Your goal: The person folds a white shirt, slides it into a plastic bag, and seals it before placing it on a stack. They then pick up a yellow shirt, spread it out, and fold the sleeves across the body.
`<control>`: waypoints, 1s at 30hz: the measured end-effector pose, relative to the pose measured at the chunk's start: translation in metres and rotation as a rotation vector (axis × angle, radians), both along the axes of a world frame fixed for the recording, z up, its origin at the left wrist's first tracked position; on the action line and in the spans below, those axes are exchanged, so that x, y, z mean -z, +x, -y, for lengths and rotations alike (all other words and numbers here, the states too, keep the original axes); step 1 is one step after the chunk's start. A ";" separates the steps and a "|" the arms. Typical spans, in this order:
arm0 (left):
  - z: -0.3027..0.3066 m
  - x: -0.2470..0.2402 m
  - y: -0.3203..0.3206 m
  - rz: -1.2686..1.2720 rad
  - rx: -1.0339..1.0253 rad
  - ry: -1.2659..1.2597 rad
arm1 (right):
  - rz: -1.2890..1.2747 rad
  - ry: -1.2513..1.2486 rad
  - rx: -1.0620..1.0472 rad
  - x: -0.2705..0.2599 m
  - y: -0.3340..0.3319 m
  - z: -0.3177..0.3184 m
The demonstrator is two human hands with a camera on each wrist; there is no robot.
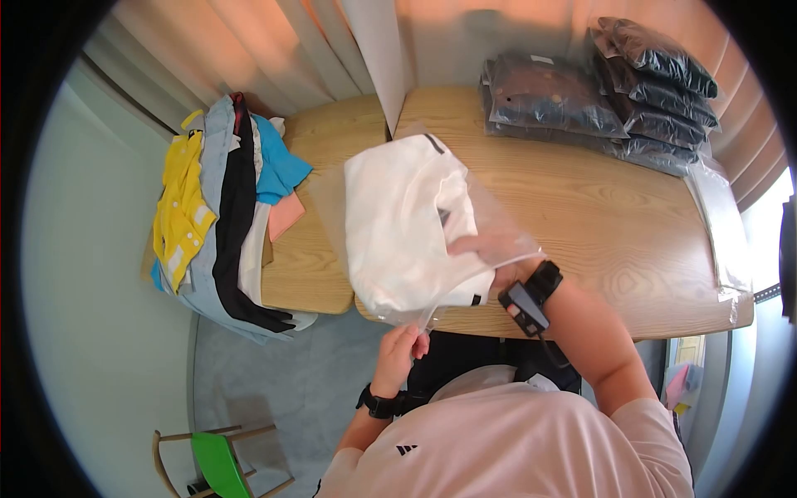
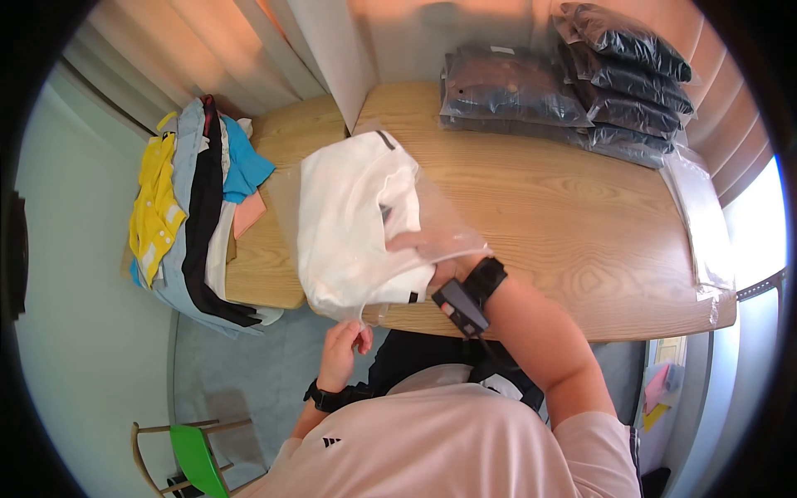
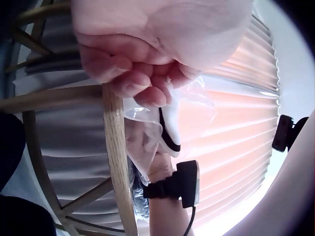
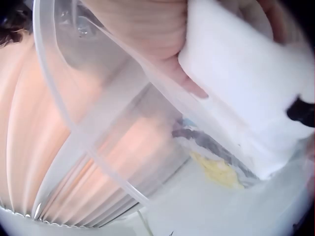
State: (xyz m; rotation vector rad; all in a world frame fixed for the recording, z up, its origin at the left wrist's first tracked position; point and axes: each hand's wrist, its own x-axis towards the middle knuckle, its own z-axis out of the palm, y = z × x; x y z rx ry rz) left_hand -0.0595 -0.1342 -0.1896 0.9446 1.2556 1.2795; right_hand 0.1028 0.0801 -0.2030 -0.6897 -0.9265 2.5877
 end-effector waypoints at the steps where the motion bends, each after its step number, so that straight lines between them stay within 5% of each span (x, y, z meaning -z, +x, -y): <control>1: 0.001 0.001 0.000 -0.002 0.000 0.004 | -0.002 0.004 0.000 -0.009 -0.003 0.011; 3: 0.004 0.002 0.001 -0.009 0.029 0.034 | -0.159 -0.245 0.070 -0.024 -0.008 0.037; 7: 0.005 0.002 0.011 -0.092 0.173 -0.002 | -0.380 -0.083 0.197 0.027 -0.014 0.047; 9: 0.004 -0.001 0.024 -0.158 0.459 0.011 | 0.321 1.155 0.343 0.016 -0.003 0.046; 10: 0.003 -0.003 0.029 -0.145 0.498 0.004 | 0.400 1.256 0.332 -0.024 0.009 0.053; 14: -0.005 -0.004 0.029 -0.274 0.554 0.055 | 0.219 1.403 0.230 -0.038 0.029 0.039; 16: -0.006 -0.015 0.023 -0.278 0.495 -0.029 | 0.174 0.401 0.203 -0.052 0.033 0.031; 17: -0.007 -0.021 0.019 -0.278 0.493 -0.030 | 0.175 0.401 0.201 -0.063 0.037 0.028; 19: -0.007 -0.031 0.010 -0.389 0.618 -0.151 | 0.747 1.086 0.143 -0.082 0.048 0.024; 26: 0.010 -0.025 0.012 -0.271 0.603 -0.058 | 0.446 1.070 0.469 -0.049 0.040 0.011; 28: 0.013 -0.022 0.015 -0.207 0.511 -0.054 | 0.553 1.666 0.394 -0.054 0.044 0.024; 30: 0.016 -0.015 0.010 -0.193 0.502 -0.075 | 0.613 1.673 0.179 -0.076 0.046 0.025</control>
